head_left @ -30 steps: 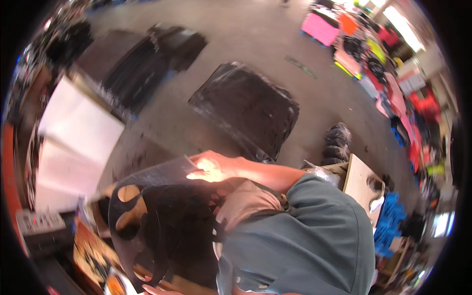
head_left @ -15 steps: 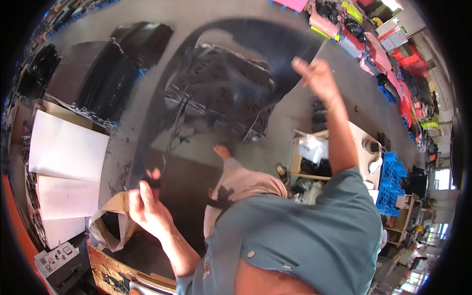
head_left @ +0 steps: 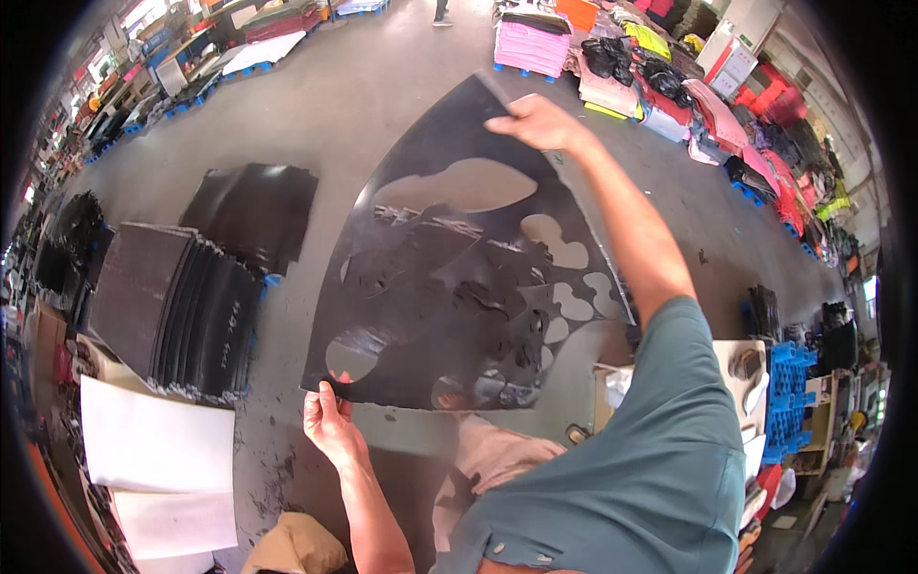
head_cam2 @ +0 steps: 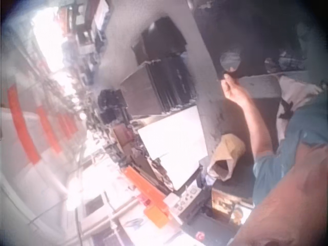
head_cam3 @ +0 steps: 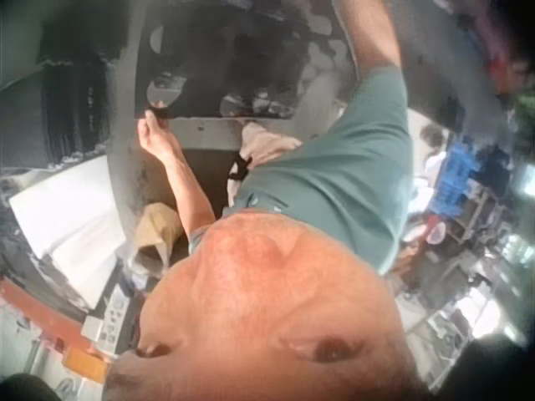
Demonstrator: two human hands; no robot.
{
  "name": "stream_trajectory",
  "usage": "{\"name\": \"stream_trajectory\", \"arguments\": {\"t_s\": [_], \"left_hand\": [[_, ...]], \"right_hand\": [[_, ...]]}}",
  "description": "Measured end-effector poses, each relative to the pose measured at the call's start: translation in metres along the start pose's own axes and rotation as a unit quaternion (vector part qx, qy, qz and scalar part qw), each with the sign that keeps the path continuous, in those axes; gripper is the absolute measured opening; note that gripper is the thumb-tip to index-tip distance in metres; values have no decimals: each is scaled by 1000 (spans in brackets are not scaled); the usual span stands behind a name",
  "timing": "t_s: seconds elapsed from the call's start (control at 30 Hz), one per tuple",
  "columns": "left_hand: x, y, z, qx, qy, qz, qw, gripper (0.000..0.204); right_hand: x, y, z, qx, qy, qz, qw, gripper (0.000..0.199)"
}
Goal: The person places a black sheet of material onto a heated press, positions a wooden template over it, and closes the press. They repeat this cycle multiple times, removing the pressed material and replacing it with a fresh sheet. The person handles the black material, the wooden template, and the press throughout the task.
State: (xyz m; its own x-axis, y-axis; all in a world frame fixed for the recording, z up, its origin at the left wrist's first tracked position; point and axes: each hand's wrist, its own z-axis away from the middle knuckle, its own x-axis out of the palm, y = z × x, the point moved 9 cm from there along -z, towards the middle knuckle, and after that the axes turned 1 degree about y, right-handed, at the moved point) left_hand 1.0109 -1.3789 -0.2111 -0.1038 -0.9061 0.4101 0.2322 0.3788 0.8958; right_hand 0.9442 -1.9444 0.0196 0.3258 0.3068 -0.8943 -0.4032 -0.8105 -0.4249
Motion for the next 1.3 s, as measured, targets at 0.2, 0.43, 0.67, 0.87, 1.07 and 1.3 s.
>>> {"name": "stream_trajectory", "arguments": {"t_s": [0.2,0.43,0.67,0.87,1.07,1.3], "left_hand": [[-81,-132,-139,-116,162,-131,971,52],[-191,-159,-37,-151,73,-282,945,28],[-354,-177,44,-282,302,-231,881,23],[-378,-129,-138,-220,136,-406,877,36],[-332,32,-337,-51,64,-418,905,32],[-382,143,-466,95,185,-363,908,26]], "right_hand": [[195,37,-69,-47,72,6,996,38],[437,64,163,-67,-273,-116,953,30],[546,66,314,109,-442,-65,888,31],[574,-24,223,146,-429,-85,887,29],[597,-212,54,112,-404,-167,893,27],[627,-407,-137,5,-310,-209,927,26]]}}
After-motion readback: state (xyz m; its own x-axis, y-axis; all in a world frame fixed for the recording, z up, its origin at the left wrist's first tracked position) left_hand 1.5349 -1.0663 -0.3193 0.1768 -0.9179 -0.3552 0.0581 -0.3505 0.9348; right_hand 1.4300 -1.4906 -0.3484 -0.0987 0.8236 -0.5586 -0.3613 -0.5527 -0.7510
